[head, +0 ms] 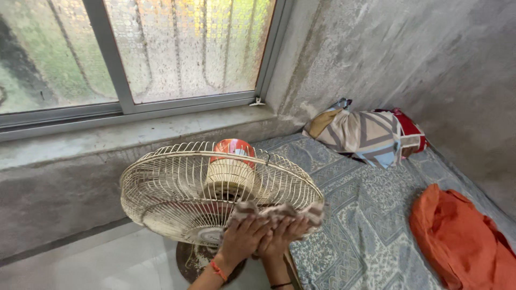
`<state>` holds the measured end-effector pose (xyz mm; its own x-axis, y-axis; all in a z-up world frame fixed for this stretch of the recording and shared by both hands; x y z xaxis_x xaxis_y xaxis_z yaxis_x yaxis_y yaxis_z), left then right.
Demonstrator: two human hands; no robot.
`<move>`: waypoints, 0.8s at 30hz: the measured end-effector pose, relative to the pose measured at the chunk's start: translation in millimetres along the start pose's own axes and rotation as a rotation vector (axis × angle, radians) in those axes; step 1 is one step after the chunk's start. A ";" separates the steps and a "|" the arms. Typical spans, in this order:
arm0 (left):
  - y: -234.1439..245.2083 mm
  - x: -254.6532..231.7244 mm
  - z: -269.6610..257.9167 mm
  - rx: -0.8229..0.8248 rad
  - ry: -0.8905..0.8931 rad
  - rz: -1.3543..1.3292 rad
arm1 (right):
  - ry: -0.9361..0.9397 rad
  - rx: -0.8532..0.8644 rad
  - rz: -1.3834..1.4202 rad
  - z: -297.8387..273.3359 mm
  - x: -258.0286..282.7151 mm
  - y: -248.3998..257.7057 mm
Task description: The person wipes the front grill, blades, and base of a standing electric fan using a striped cloth. They systematically clean the metal cage and the central hub before moving down to the stand and base.
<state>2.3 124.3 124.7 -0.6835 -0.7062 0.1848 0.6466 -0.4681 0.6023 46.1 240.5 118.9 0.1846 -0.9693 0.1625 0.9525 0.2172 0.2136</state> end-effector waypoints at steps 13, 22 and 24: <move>12.9 62.8 -68.7 0.102 0.165 0.064 | 0.028 0.431 0.100 -32.2 51.6 -27.1; 27.9 94.6 -14.4 -0.237 0.174 0.062 | -0.036 0.281 0.054 -3.9 63.2 -36.4; 2.1 84.8 -47.3 -0.070 0.091 0.152 | -0.057 0.389 0.004 -52.7 49.7 -51.5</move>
Point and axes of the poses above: each hand's wrist, its own z-axis towards the middle knuckle, its own y-axis out of the back of the hand, x = y × z, the point moved 1 cm from there along z, towards the middle knuckle, and after that the axes turned 15 degrees about z, right-handed, at the moved point
